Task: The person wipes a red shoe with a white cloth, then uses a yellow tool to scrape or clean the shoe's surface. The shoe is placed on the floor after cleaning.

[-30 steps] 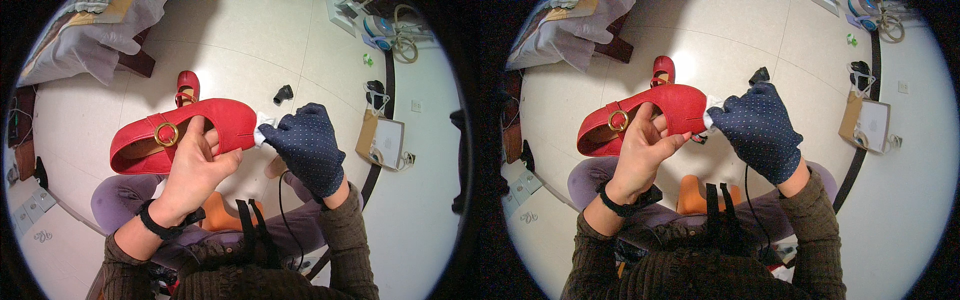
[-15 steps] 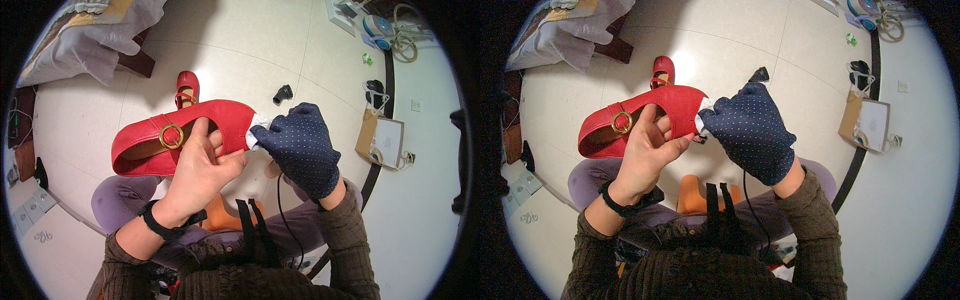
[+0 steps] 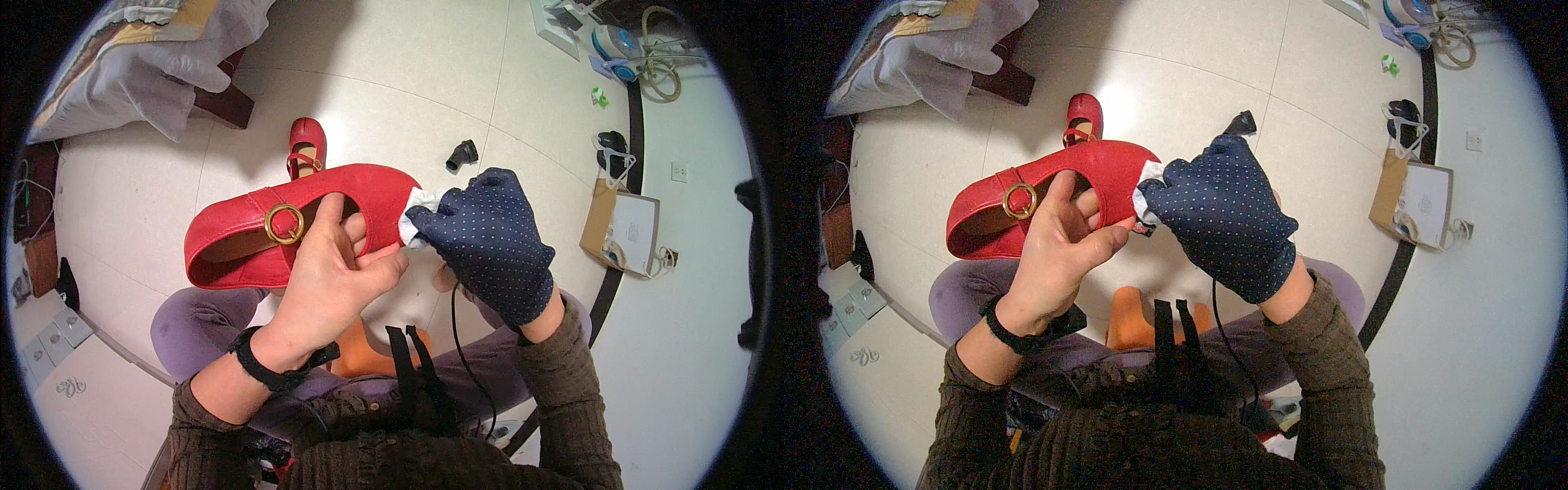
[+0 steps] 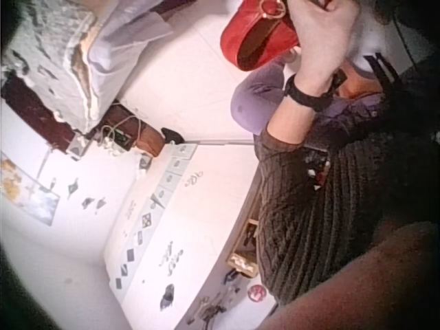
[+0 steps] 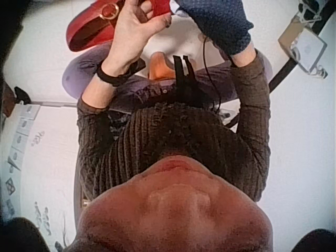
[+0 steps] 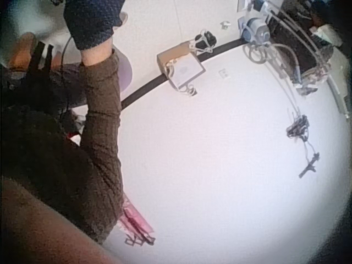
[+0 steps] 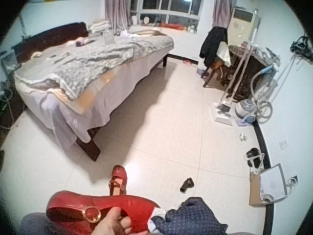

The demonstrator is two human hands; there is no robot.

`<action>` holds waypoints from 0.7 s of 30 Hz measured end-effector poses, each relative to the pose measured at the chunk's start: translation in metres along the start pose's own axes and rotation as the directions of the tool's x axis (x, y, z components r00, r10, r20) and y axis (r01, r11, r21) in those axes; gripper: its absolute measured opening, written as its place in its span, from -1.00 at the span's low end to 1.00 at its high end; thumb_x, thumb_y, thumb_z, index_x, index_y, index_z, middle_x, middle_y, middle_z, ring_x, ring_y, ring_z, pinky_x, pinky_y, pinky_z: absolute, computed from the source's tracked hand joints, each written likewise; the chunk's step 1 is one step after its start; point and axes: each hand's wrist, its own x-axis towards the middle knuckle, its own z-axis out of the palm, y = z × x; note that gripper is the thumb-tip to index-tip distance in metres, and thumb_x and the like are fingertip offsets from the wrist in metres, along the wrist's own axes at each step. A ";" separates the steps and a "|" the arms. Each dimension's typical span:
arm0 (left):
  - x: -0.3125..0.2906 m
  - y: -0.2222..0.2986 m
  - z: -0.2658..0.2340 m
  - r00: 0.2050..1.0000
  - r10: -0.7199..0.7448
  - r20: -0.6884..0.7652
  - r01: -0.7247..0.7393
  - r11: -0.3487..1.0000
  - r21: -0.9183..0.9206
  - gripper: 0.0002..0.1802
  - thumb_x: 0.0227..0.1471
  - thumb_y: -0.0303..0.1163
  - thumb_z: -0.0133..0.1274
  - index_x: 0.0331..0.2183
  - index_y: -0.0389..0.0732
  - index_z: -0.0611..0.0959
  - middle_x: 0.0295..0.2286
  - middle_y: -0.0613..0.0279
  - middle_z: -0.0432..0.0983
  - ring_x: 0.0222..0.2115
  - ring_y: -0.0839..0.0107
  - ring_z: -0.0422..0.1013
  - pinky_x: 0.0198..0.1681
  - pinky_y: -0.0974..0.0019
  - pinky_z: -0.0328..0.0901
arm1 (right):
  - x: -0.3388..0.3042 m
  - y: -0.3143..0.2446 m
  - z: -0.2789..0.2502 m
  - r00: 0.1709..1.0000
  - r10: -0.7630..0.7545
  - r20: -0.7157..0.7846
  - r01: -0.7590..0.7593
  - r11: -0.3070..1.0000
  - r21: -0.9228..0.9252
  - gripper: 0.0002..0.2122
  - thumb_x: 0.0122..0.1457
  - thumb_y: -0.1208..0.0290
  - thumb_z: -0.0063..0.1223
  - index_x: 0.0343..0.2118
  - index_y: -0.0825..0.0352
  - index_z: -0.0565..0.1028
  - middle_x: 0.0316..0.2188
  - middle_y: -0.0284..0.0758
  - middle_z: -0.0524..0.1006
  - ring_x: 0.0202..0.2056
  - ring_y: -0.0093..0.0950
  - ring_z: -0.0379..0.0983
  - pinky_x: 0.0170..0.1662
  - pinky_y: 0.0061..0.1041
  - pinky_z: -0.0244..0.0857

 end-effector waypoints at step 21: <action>-0.002 -0.007 0.000 0.999 -0.015 -0.030 0.016 0.999 0.041 -0.43 0.01 -0.71 0.15 0.00 -0.25 0.26 -0.02 0.18 0.46 0.04 0.45 0.42 0.15 0.30 0.34 | -0.005 0.000 0.005 0.999 0.008 -0.047 -0.003 0.996 0.093 -0.56 -0.37 0.31 0.43 -0.28 0.16 0.64 -0.51 -0.41 0.57 -0.48 -0.39 0.47 -0.15 -0.31 0.22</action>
